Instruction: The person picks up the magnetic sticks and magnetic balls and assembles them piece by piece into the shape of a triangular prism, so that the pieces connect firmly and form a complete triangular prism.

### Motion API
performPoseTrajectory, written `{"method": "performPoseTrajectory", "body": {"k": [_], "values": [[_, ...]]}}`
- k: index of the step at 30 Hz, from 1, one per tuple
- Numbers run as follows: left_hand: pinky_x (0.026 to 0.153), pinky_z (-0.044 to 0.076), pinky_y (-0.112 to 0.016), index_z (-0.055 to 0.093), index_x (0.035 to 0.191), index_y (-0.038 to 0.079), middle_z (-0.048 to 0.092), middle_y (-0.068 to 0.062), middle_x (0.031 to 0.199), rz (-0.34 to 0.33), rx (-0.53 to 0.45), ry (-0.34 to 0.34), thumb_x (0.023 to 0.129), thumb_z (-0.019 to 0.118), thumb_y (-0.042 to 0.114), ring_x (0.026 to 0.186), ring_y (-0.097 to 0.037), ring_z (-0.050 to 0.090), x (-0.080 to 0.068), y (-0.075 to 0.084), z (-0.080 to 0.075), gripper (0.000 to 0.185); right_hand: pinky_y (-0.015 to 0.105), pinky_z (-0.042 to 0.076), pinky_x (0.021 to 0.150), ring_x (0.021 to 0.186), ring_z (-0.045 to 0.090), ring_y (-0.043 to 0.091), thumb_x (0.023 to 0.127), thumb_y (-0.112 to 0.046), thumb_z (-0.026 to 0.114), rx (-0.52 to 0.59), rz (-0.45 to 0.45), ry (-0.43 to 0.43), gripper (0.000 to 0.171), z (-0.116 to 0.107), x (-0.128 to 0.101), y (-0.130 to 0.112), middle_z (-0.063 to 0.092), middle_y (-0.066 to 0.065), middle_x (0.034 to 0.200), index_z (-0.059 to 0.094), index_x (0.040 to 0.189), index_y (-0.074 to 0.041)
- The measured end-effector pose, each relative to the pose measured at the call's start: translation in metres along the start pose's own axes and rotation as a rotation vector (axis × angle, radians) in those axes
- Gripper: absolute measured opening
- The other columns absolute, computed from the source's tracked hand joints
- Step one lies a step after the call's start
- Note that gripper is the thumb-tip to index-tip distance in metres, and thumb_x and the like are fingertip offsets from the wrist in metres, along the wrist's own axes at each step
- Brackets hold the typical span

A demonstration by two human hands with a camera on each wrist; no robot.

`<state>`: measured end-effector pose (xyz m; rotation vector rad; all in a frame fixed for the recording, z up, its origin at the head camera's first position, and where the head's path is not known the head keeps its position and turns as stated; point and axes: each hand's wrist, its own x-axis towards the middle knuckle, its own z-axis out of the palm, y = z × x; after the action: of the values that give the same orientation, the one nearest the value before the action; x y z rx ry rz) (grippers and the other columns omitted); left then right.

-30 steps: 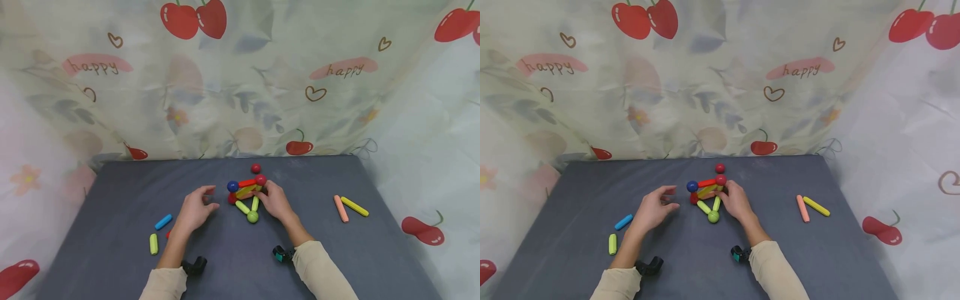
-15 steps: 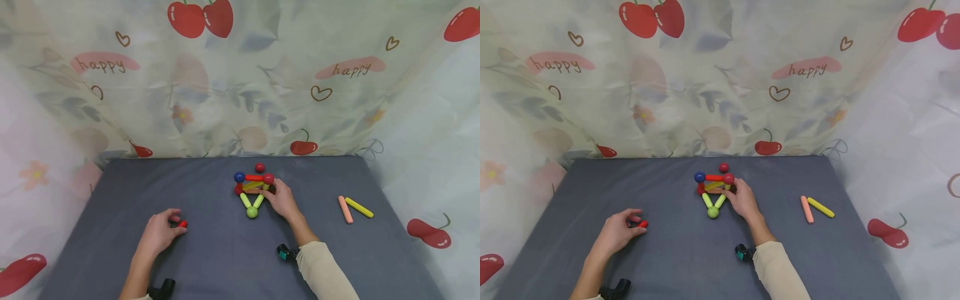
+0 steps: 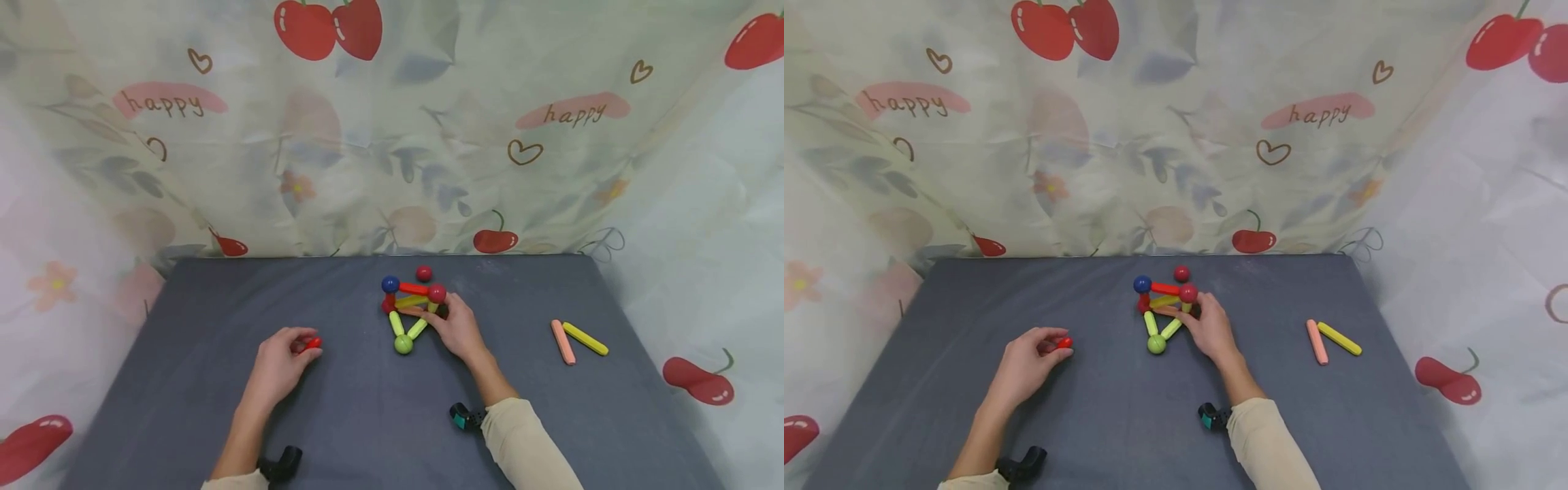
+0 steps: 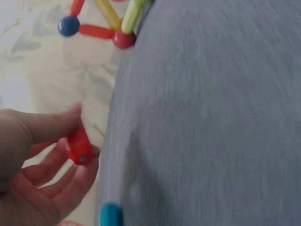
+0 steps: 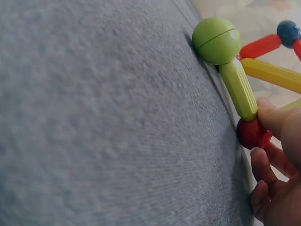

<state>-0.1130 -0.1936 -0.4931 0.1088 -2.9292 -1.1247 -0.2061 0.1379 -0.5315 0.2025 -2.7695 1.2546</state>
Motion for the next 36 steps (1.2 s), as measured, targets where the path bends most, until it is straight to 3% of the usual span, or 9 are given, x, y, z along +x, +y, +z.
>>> {"method": "performPoseTrajectory", "body": {"k": [5,11,15,24,36], "values": [[0.083,0.06,-0.032,0.07,0.115,0.018,0.068,-0.002,0.109,0.021,-0.191,0.02,0.088,0.082,0.021,0.097,-0.017,0.069,0.009,0.026,0.02,0.029,0.034,0.044,0.078,0.086,0.055,0.024,0.089,-0.027,0.081,-0.008,0.01,-0.021,0.032,0.0,-0.003,0.0,0.063,0.01,0.1,0.069,0.115,-0.012],[0.083,0.061,-0.027,0.065,0.11,0.016,0.074,-0.003,0.11,0.055,-0.458,0.058,0.085,0.083,0.014,0.099,-0.016,0.074,0.019,0.059,0.055,0.032,0.034,0.043,0.076,0.083,0.053,0.023,0.089,-0.027,0.081,0.002,0.008,-0.03,0.033,0.002,-0.004,0.0,0.062,0.01,0.097,0.069,0.115,-0.011],[0.082,0.061,-0.025,0.066,0.112,0.013,0.074,-0.006,0.109,0.103,-0.556,0.075,0.082,0.085,0.009,0.097,-0.017,0.075,0.022,0.076,0.077,0.035,0.033,0.042,0.076,0.083,0.052,0.022,0.09,-0.027,0.08,0.01,0.01,-0.034,0.032,0.002,-0.005,0.001,0.061,0.01,0.097,0.069,0.116,-0.012],[0.081,0.061,-0.026,0.07,0.105,0.014,0.075,-0.007,0.103,0.118,-0.553,0.021,0.08,0.087,0.011,0.093,-0.016,0.075,0.022,0.089,0.1,0.03,0.033,0.042,0.077,0.084,0.053,0.022,0.089,-0.027,0.081,0.019,0.001,-0.018,0.034,0.002,-0.005,0.002,0.063,0.01,0.098,0.069,0.117,-0.012],[0.081,0.062,-0.028,0.067,0.103,0.014,0.074,-0.007,0.101,0.131,-0.508,0.007,0.079,0.088,0.015,0.092,-0.016,0.076,0.017,0.088,0.105,0.032,0.033,0.042,0.077,0.085,0.054,0.023,0.089,-0.028,0.08,0.013,0.015,-0.019,0.037,0.002,-0.006,0.001,0.063,0.011,0.101,0.068,0.12,-0.012]]}}
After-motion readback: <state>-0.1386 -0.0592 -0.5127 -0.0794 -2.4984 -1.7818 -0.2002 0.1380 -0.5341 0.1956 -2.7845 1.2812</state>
